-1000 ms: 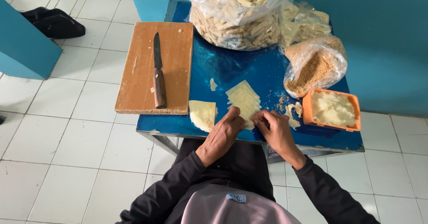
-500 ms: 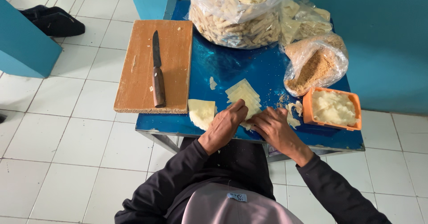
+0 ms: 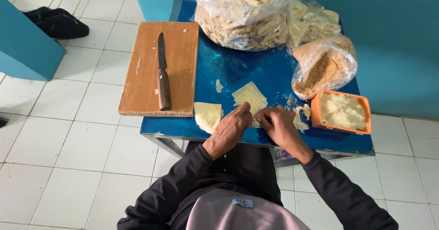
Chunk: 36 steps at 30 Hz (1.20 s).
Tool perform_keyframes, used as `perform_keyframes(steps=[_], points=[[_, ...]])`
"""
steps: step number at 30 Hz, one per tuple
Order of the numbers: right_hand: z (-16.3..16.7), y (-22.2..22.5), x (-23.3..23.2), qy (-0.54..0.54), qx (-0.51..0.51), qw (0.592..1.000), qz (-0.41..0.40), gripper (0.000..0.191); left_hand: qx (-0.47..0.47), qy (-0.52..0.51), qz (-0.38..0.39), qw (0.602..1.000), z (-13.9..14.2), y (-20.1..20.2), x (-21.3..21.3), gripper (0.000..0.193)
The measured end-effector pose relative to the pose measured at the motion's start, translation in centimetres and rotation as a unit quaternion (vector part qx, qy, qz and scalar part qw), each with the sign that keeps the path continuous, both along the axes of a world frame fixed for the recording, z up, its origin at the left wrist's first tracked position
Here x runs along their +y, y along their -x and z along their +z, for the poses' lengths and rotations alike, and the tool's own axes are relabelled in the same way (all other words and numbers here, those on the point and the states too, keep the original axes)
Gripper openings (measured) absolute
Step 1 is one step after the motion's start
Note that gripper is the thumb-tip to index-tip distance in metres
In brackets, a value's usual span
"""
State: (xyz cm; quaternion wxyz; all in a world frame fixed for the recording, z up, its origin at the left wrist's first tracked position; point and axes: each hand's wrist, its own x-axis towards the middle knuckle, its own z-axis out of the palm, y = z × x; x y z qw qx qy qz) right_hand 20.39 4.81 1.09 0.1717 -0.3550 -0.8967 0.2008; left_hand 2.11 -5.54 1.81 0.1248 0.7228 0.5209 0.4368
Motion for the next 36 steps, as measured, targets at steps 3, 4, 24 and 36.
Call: perform_keyframes(steps=[3, 4, 24, 36], points=[[-0.2, 0.0, -0.4, -0.129, 0.008, 0.991, 0.03, 0.006, 0.013, -0.038, 0.006, 0.999, -0.6, 0.1, 0.9, 0.013], [-0.2, -0.1, -0.6, -0.138, 0.033, 0.988, 0.054, 0.009, 0.0, -0.041, 0.006, 0.999, -0.7, -0.1, 1.2, 0.012], [0.2, 0.1, 0.0, -0.015, 0.087, 0.995, 0.055, 0.011, -0.025, -0.005, 0.02, 0.999, -0.8, -0.2, 0.8, 0.013], [-0.6, -0.2, -0.8, -0.117, 0.074, 0.989, 0.053, 0.012, 0.015, -0.001, 0.038, 0.999, -0.3, -0.4, 0.1, 0.021]])
